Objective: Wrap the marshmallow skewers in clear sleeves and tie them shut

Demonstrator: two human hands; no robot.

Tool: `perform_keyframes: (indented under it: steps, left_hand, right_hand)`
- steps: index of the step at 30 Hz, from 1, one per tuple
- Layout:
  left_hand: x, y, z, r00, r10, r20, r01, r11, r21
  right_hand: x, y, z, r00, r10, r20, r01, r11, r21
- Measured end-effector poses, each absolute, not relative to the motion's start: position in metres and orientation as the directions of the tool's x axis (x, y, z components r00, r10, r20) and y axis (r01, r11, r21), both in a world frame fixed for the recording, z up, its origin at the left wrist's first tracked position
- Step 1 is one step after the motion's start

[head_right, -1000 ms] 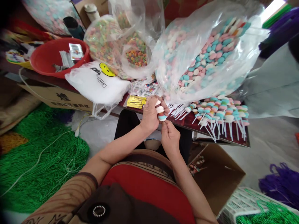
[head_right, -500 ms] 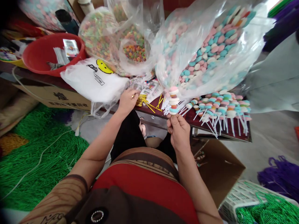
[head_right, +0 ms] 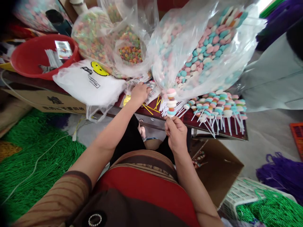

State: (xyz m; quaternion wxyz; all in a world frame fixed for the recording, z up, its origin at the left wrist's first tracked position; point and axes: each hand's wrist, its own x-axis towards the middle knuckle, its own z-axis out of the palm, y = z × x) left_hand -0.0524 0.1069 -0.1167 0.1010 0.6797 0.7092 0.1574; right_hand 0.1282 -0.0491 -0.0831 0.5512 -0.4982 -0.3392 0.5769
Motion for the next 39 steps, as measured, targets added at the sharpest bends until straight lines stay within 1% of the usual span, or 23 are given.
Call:
perform_keyframes:
  steps: [2, 4, 14, 17, 20, 22, 24, 25, 27, 29, 31, 34, 36, 37, 38, 39]
  left_hand:
    - [-0.046, 0.12, -0.115, -0.104, 0.994, -0.032, 0.937, 0.109, 0.333]
    - [-0.043, 0.129, -0.114, -0.128, 0.989, -0.077, 0.937, 0.146, 0.318]
    - [-0.039, 0.138, -0.114, -0.145, 0.987, -0.072, 0.945, 0.16, 0.285]
    - [-0.041, 0.139, -0.114, -0.112, 0.993, -0.035, 0.941, 0.117, 0.319]
    - [-0.047, 0.138, -0.111, -0.09, 0.994, 0.06, 0.92, 0.06, 0.387]
    - [-0.052, 0.133, -0.109, -0.079, 0.99, 0.118, 0.912, 0.025, 0.409]
    - [-0.058, 0.123, -0.107, -0.054, 0.979, 0.196, 0.909, -0.033, 0.415]
    - [-0.06, 0.117, -0.106, -0.027, 0.964, 0.264, 0.905, -0.089, 0.416]
    - [-0.061, 0.102, -0.106, 0.067, 0.89, 0.45, 0.881, -0.264, 0.392]
    - [-0.058, 0.087, -0.105, 0.191, 0.762, 0.618, 0.832, -0.46, 0.31]
    - [-0.051, 0.074, -0.104, 0.309, 0.649, 0.695, 0.773, -0.597, 0.213]
    - [-0.038, 0.058, -0.098, 0.448, 0.569, 0.689, 0.698, -0.705, 0.127]
    - [-0.031, 0.05, -0.092, 0.512, 0.566, 0.646, 0.649, -0.748, 0.14]
    - [-0.028, 0.047, -0.089, 0.529, 0.579, 0.621, 0.623, -0.761, 0.179]
    - [-0.026, 0.043, -0.086, 0.528, 0.608, 0.593, 0.598, -0.762, 0.248]
    - [-0.024, 0.04, -0.083, 0.504, 0.658, 0.56, 0.577, -0.739, 0.348]
  right_hand:
    - [0.129, -0.051, -0.082, 0.115, 0.973, -0.202, -0.298, -0.16, -0.941]
    - [0.13, -0.052, -0.082, 0.128, 0.971, -0.204, -0.301, -0.158, -0.941]
    - [0.136, -0.051, -0.084, 0.152, 0.968, -0.198, -0.321, -0.141, -0.936]
    - [0.138, -0.053, -0.085, 0.159, 0.966, -0.204, -0.322, -0.145, -0.936]
    - [0.139, -0.054, -0.086, 0.164, 0.964, -0.207, -0.329, -0.145, -0.933]
    - [0.139, -0.052, -0.086, 0.168, 0.965, -0.202, -0.343, -0.135, -0.93]
    - [0.139, -0.046, -0.084, 0.17, 0.966, -0.192, -0.37, -0.118, -0.921]
    - [0.139, -0.041, -0.082, 0.17, 0.968, -0.186, -0.384, -0.108, -0.917]
    - [0.142, -0.028, -0.075, 0.17, 0.972, -0.163, -0.4, -0.084, -0.913]
    - [0.147, -0.013, -0.067, 0.166, 0.977, -0.133, -0.394, -0.058, -0.917]
    - [0.152, 0.001, -0.057, 0.14, 0.983, -0.119, -0.379, -0.058, -0.923]
    - [0.158, 0.014, -0.049, 0.074, 0.985, -0.157, -0.324, -0.126, -0.938]
    - [0.158, 0.016, -0.049, 0.061, 0.977, -0.204, -0.268, -0.181, -0.946]
    - [0.157, 0.015, -0.051, 0.066, 0.973, -0.22, -0.248, -0.198, -0.948]
    - [0.157, 0.014, -0.053, 0.075, 0.971, -0.226, -0.24, -0.202, -0.949]
    - [0.156, 0.012, -0.055, 0.084, 0.971, -0.225, -0.245, -0.198, -0.949]
